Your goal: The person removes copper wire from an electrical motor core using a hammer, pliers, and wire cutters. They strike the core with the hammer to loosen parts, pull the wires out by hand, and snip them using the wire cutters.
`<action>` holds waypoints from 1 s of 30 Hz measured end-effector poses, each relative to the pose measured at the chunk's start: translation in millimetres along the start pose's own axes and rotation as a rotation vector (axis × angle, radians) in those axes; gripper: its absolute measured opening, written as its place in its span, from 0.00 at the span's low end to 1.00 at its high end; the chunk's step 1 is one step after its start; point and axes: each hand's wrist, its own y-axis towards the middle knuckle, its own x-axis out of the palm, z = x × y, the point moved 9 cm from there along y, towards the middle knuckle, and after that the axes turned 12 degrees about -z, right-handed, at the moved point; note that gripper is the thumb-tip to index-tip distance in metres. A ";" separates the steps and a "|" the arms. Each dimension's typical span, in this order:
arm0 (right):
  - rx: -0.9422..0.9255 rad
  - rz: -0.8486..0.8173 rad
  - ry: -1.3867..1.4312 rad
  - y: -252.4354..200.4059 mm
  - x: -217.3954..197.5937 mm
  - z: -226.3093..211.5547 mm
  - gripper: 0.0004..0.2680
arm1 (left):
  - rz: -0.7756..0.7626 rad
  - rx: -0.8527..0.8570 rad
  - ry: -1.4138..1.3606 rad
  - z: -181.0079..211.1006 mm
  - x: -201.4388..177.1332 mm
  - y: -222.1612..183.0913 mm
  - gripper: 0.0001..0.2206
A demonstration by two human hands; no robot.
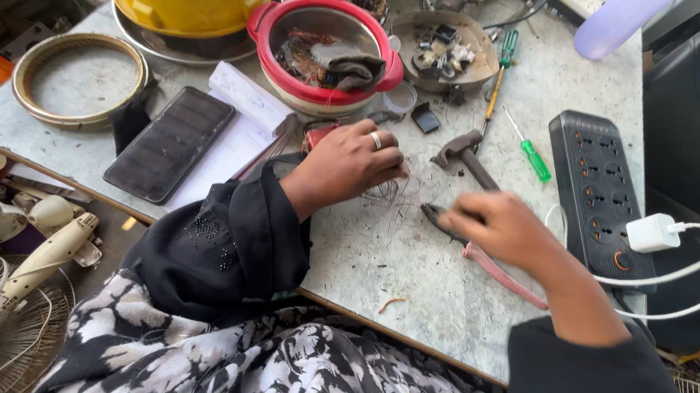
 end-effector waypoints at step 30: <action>-0.155 0.084 -0.350 -20.5 10.0 -57.7 0.08 | -0.118 0.175 -0.037 31.7 14.2 1.7 0.11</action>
